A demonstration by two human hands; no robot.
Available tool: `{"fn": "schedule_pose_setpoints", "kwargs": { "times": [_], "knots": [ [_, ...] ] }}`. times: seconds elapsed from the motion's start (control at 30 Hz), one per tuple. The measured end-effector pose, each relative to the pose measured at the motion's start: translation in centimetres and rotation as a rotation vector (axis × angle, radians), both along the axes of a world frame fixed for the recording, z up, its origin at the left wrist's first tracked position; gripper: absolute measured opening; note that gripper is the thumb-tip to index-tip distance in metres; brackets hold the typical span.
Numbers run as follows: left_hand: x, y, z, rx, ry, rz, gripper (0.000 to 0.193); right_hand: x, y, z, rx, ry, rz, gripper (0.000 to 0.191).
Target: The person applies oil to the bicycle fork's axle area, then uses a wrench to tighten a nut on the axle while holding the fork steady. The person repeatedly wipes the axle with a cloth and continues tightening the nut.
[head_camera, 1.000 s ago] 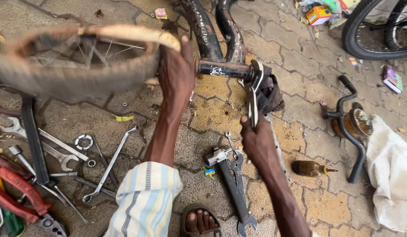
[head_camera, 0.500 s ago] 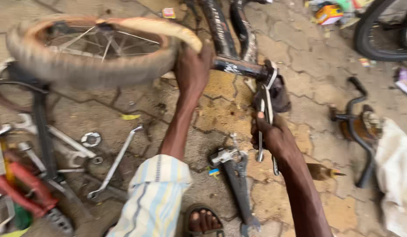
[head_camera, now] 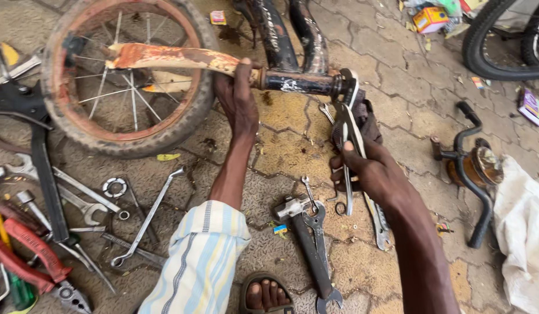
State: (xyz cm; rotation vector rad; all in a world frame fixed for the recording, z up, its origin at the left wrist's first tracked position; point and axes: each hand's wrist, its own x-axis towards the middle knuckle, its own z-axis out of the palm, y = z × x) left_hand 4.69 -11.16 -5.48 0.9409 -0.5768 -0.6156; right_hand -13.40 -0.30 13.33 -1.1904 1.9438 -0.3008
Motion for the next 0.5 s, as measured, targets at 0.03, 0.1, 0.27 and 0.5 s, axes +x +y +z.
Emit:
{"fn": "schedule_pose_setpoints", "kwargs": {
  "times": [0.03,0.1,0.27,0.5],
  "knots": [
    [0.1,0.0,0.2,0.04,0.048,-0.023,0.041,0.0,0.0,0.0,-0.008,0.033,0.041,0.045],
    [0.0,-0.4,0.3,-0.013,0.163,-0.016,0.037,-0.2,-0.1,-0.1,-0.02,0.096,0.127,0.045],
    [-0.3,-1.5,-0.9,-0.08,0.239,-0.019,0.032,-0.5,-0.6,-1.2,0.014,0.162,0.109,0.047],
    [0.4,-0.8,-2.2,0.089,-0.324,-0.023,0.05,-0.9,-0.6,-2.3,-0.025,0.115,0.176,0.048]
  ]
}}
